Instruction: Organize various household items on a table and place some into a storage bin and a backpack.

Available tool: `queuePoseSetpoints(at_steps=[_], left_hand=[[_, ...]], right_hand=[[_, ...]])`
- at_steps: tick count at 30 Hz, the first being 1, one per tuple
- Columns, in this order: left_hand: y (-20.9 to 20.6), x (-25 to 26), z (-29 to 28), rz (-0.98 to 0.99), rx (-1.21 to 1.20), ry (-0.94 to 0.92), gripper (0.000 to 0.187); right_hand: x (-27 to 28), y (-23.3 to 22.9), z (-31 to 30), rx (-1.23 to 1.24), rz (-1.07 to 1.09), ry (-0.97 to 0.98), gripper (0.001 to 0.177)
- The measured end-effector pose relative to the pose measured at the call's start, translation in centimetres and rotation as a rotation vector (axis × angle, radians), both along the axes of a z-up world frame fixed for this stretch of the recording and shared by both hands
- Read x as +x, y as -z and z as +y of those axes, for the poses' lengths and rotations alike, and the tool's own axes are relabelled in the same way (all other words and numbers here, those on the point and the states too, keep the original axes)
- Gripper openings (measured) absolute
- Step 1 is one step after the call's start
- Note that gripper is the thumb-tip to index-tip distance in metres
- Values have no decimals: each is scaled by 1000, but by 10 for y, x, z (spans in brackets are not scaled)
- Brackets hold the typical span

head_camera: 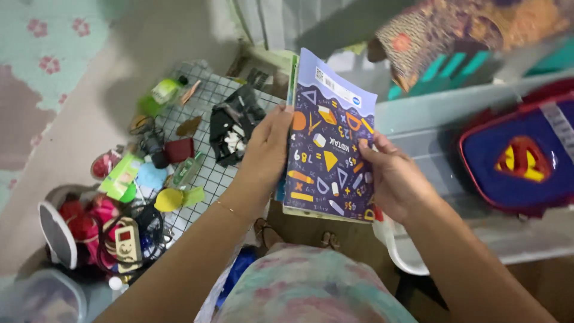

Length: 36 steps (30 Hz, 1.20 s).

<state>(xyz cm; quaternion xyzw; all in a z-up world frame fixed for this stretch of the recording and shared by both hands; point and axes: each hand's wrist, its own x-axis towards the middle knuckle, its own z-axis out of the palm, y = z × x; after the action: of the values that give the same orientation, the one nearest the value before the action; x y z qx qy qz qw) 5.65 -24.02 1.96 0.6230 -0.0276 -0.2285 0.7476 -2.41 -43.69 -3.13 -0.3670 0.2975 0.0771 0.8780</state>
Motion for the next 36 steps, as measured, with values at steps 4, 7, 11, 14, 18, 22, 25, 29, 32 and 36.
queuePoseSetpoints(at_steps=[4,7,11,14,18,22,25,29,32,36], left_hand=[[-4,-9,-31,154,127,133,45],[3,-16,-55,212,115,250,47],[13,-24,-85,260,-50,410,36],[10,-29,-102,276,-37,411,44],[12,-16,-113,115,-37,485,46],[6,9,-130,-190,54,711,45],[-7,22,-142,-341,69,888,41],[-21,25,-148,-583,127,1040,29],[-18,23,-154,-510,123,1107,20],[17,18,-170,-509,13,1170,21]], right_hand=[[-31,-5,-28,-24,-52,30,35],[-48,-13,-42,-77,-27,84,41],[-64,-15,-64,-220,-30,170,45],[-72,-12,-85,-301,50,162,54],[-81,-20,-112,-1356,-44,258,92],[-81,-72,-113,-1960,-199,207,94],[-79,-94,-112,-1966,-106,59,80],[-94,-83,-110,-1409,178,-81,48],[-110,-64,-101,-1202,56,11,34],[-128,-67,-90,-1042,73,82,34]])
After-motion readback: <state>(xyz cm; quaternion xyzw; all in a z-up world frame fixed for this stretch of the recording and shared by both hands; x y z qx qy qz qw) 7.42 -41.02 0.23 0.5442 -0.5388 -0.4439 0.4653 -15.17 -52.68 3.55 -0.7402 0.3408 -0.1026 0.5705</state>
